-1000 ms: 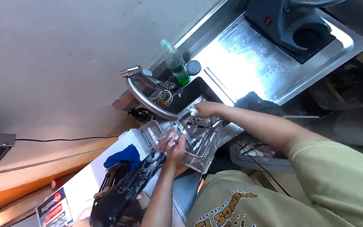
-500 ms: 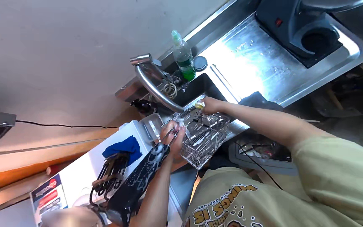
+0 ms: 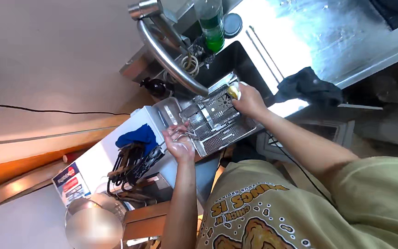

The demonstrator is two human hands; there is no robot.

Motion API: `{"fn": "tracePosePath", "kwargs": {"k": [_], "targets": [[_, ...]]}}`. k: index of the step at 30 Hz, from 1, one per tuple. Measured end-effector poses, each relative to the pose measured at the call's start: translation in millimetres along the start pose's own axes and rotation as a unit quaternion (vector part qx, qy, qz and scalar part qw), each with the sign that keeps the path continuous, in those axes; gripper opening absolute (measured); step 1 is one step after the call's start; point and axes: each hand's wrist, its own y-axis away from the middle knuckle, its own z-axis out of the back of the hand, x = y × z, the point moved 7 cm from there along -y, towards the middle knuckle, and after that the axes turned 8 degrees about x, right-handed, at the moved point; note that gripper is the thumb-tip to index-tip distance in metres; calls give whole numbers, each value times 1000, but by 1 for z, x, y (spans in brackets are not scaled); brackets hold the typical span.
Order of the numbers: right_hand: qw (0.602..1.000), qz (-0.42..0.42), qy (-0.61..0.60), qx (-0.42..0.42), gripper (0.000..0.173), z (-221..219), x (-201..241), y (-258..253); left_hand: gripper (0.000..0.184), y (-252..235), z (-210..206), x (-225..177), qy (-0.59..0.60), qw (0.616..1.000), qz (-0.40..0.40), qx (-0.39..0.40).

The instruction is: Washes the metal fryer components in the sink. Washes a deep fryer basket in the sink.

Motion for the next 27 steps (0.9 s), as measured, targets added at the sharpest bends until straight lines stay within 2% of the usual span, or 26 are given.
{"fn": "tracePosePath", "kwargs": {"k": [3, 6, 8, 12, 18, 20, 23, 27], "targets": [[999, 14, -1, -38, 40, -2, -1, 5, 46, 1, 0, -1, -19, 999, 9, 32], [999, 12, -5, -47, 36, 0, -1, 6, 34, 8, 2, -2, -107, 989, 40, 95], [999, 20, 6, -41, 37, -1, 0, 6, 35, 16, 14, 3, -155, 981, 57, 103], [998, 39, 23, -41, 40, -3, 2, 5, 46, 27, 34, 14, -192, 977, 76, 52], [998, 38, 9, -47, 39, 7, -2, 5, 47, 32, 13, 22, -211, 968, 82, 111], [998, 30, 14, -48, 39, 11, -5, 3, 49, 32, 12, 29, -189, 971, 88, 117], [998, 23, 19, -52, 38, 14, -7, 2, 54, 35, 20, 41, -84, 985, 117, 97], [998, 27, 22, -54, 36, 13, -7, 2, 41, 40, 28, 51, 37, 989, 139, 37]]}}
